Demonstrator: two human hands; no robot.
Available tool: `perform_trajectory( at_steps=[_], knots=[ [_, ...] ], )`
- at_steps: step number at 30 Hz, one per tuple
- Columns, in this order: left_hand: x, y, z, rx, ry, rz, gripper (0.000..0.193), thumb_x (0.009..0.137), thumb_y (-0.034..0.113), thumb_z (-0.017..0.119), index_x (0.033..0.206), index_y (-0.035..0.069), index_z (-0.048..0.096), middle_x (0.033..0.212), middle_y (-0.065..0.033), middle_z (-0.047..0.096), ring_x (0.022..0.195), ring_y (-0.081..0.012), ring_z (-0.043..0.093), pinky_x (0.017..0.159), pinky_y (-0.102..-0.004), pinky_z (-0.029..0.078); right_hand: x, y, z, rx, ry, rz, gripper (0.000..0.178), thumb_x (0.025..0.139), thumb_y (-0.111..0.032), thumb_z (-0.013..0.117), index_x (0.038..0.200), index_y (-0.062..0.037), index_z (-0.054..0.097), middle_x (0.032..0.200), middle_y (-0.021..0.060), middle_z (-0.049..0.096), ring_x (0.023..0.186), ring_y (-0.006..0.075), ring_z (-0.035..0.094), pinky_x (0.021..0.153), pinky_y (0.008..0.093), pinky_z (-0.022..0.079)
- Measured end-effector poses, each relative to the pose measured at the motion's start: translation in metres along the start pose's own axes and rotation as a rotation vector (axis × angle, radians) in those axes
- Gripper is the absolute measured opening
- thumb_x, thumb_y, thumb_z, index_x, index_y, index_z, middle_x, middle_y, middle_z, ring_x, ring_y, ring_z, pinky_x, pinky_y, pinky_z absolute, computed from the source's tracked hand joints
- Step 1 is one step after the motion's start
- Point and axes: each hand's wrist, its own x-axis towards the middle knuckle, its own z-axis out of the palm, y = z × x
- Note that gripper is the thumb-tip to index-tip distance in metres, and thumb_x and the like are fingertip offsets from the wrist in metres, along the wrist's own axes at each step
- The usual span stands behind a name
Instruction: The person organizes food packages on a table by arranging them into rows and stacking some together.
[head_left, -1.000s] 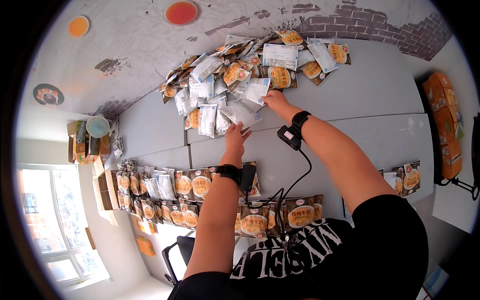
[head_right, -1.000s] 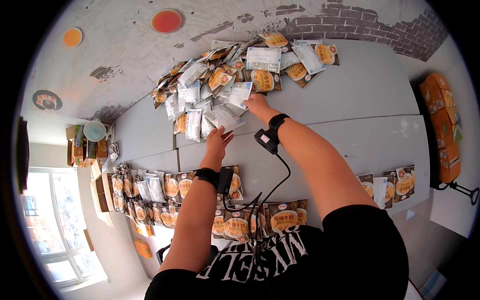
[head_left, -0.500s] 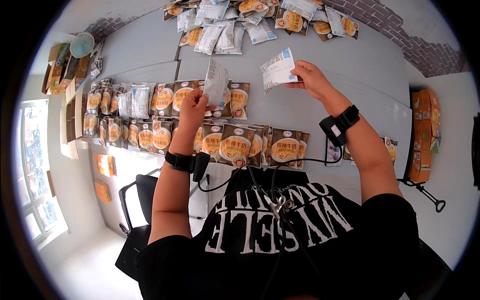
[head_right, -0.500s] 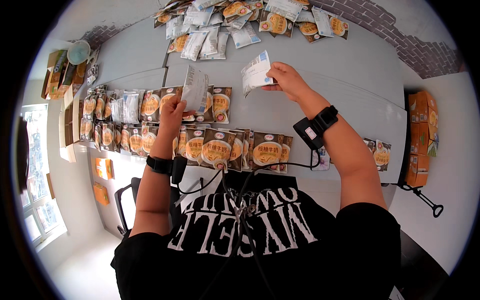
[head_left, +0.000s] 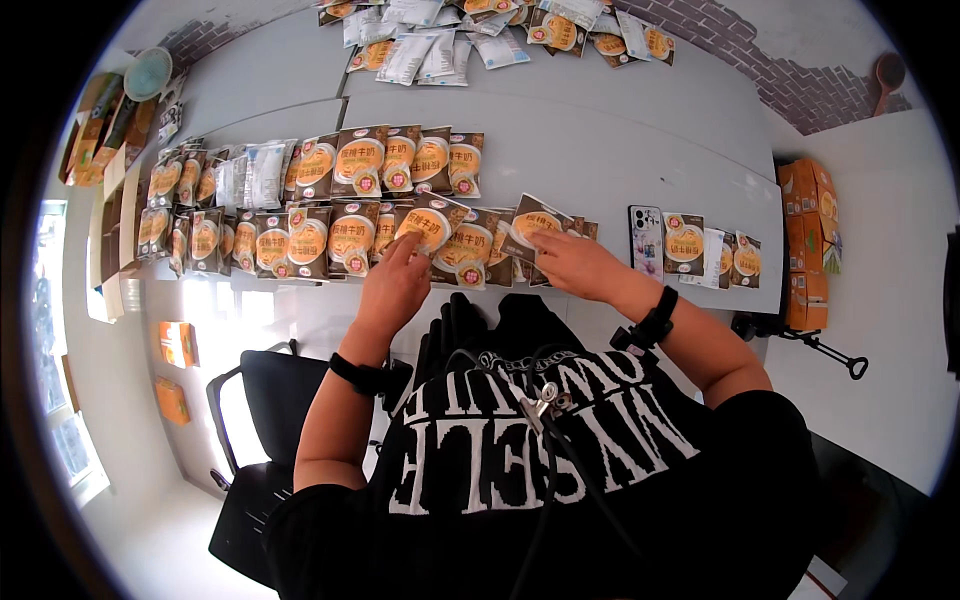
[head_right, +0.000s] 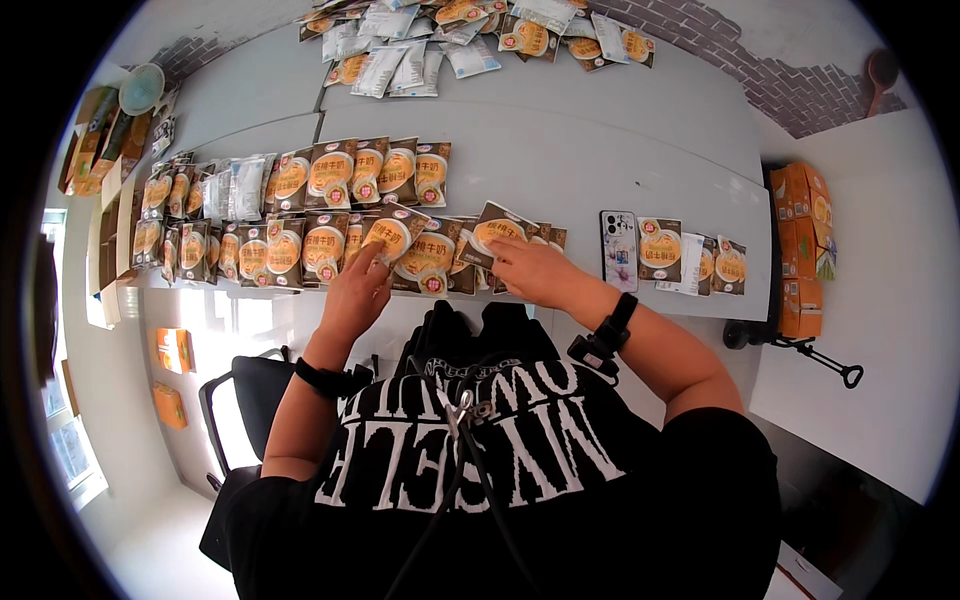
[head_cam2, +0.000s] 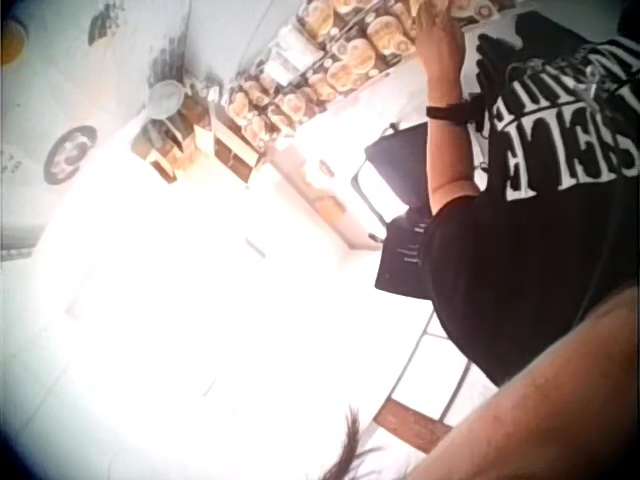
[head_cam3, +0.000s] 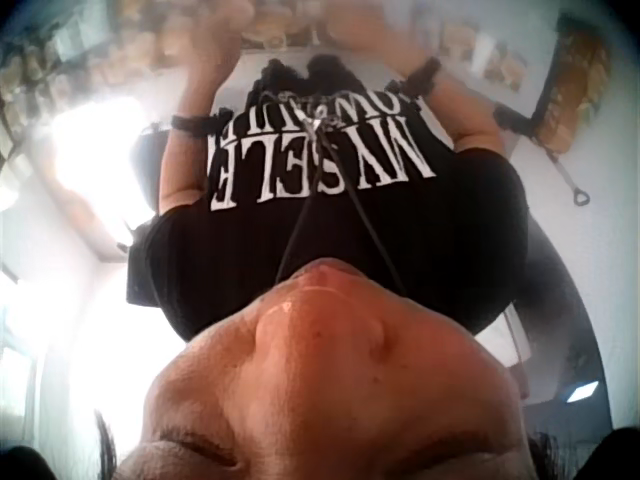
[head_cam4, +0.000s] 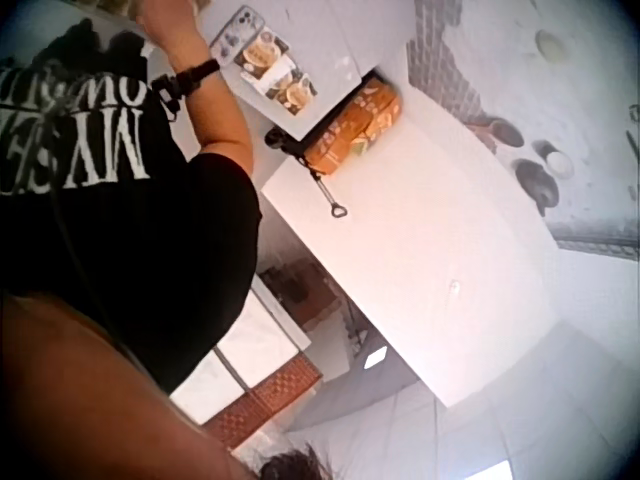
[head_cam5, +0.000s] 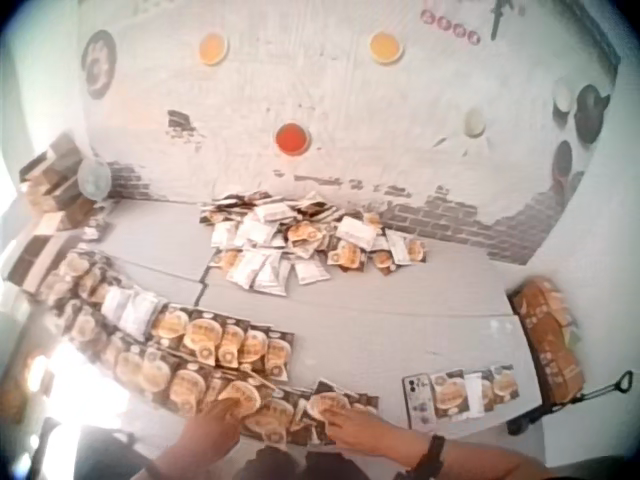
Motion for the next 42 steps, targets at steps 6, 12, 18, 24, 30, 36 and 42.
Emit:
perform_trajectory(
  at_steps=[6,12,18,24,30,36,42],
  knots=[
    [-0.006,-0.003,0.006,-0.132,-0.122,-0.080,0.027,0.072,0.018,0.069,0.090,0.003,0.056,0.113,-0.0125,0.053,0.110,-0.0332,0.047,0.087,-0.0414,0.043,-0.015,-0.007,0.022,0.274,-0.062,0.229,0.015,0.082,-0.018,0.057,0.088,-0.0040,0.056,0.127,0.0130,0.049,0.118,0.0294,0.045,0.089,0.0374,0.045],
    [0.013,-0.028,0.023,0.014,0.083,-0.051,0.059,0.072,0.025,0.069,0.124,0.010,0.046,0.130,-0.0185,0.041,0.119,-0.0370,0.040,0.094,-0.0457,0.037,0.011,0.007,0.030,-0.035,0.171,0.484,0.065,0.077,-0.038,0.066,0.129,-0.0094,0.041,0.137,0.0203,0.034,0.126,0.0353,0.033,0.102,0.0426,0.031],
    [0.014,-0.025,0.040,0.016,-0.132,-0.221,0.082,0.072,0.039,0.070,0.140,0.019,0.029,0.141,-0.0244,0.026,0.127,-0.0409,0.029,0.100,-0.0493,0.029,0.021,0.012,0.037,0.037,-0.032,0.545,0.089,0.065,-0.046,0.074,0.138,-0.0153,0.033,0.142,0.0179,0.022,0.132,0.0369,0.021,0.105,0.0497,0.021],
    [0.003,-0.019,0.051,0.146,-0.067,-0.268,0.083,0.074,0.047,0.064,0.141,0.017,0.026,0.142,-0.0234,0.023,0.131,-0.0385,0.024,0.099,-0.0536,0.027,0.008,0.019,0.028,-0.012,-0.183,0.287,0.096,0.062,-0.051,0.075,0.140,-0.0243,0.027,0.145,0.0130,0.019,0.135,0.0318,0.018,0.107,0.0546,0.016],
    [0.004,-0.015,0.049,0.163,0.019,-0.136,0.081,0.080,0.049,0.056,0.138,0.000,0.027,0.147,-0.0181,0.016,0.137,-0.0328,0.012,0.108,-0.0526,0.008,0.014,0.008,0.035,-0.099,-0.165,0.273,0.094,0.069,-0.064,0.061,0.142,-0.0187,0.024,0.149,0.0166,0.010,0.138,0.0313,0.009,0.109,0.0534,0.008],
    [0.028,-0.014,0.055,0.206,-0.027,-0.071,0.072,0.084,0.045,0.051,0.138,0.003,0.029,0.145,-0.0153,0.024,0.137,-0.0283,0.014,0.109,-0.0498,0.007,0.015,-0.003,0.057,-0.154,0.022,0.289,0.083,0.079,-0.062,0.050,0.141,-0.0132,0.024,0.146,0.0236,0.012,0.137,0.0360,0.010,0.107,0.0547,0.007],
    [0.030,-0.017,0.060,0.190,-0.046,-0.055,0.070,0.084,0.043,0.051,0.137,0.003,0.030,0.143,-0.0156,0.028,0.136,-0.0291,0.018,0.110,-0.0483,0.008,0.012,0.001,0.062,-0.123,0.077,0.265,0.079,0.082,-0.060,0.049,0.141,-0.0139,0.023,0.144,0.0236,0.016,0.136,0.0374,0.012,0.106,0.0575,0.007]
  ],
)
